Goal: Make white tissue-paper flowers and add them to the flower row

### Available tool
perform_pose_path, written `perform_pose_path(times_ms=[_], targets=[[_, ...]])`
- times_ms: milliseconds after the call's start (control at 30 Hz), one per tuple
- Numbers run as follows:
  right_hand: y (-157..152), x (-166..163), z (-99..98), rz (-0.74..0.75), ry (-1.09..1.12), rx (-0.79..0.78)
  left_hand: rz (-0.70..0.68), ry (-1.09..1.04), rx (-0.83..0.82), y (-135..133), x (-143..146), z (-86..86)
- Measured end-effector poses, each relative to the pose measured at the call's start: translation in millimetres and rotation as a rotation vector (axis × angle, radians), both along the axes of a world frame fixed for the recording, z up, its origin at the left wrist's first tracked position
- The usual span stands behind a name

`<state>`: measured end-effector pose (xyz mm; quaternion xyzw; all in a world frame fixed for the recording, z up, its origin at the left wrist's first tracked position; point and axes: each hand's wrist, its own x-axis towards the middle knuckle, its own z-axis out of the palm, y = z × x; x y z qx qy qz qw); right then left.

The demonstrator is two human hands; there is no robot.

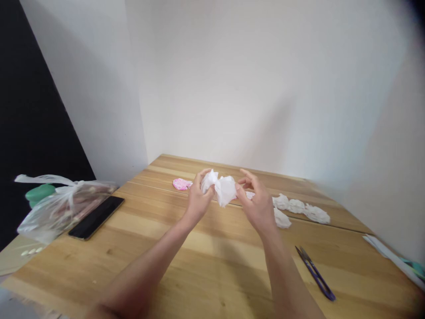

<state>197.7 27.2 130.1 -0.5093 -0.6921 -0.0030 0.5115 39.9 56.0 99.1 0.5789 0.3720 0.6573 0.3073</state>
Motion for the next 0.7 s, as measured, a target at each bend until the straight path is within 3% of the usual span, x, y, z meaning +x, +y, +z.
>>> perform_pose_path(times_ms=[200, 433, 567, 700], targets=[[-2.1, -6.5, -1.8, 0.056, -0.035, 0.013, 0.03, 0.081, 0.076, -6.5, 3.6, -0.1], [3.2, -5.5, -4.8, 0.023, 0.255, -0.102, -0.049, 0.183, 0.17, -10.2, 5.8, -3.6], [7.8, -0.5, -6.3, 0.048, 0.352, -0.153, -0.108, 0.055, 0.092, -7.5, 4.4, -2.9], [4.9, -0.3, -3.6, 0.058, 0.339, -0.133, -0.062, -0.088, 0.01, -3.0, 1.9, -0.7]])
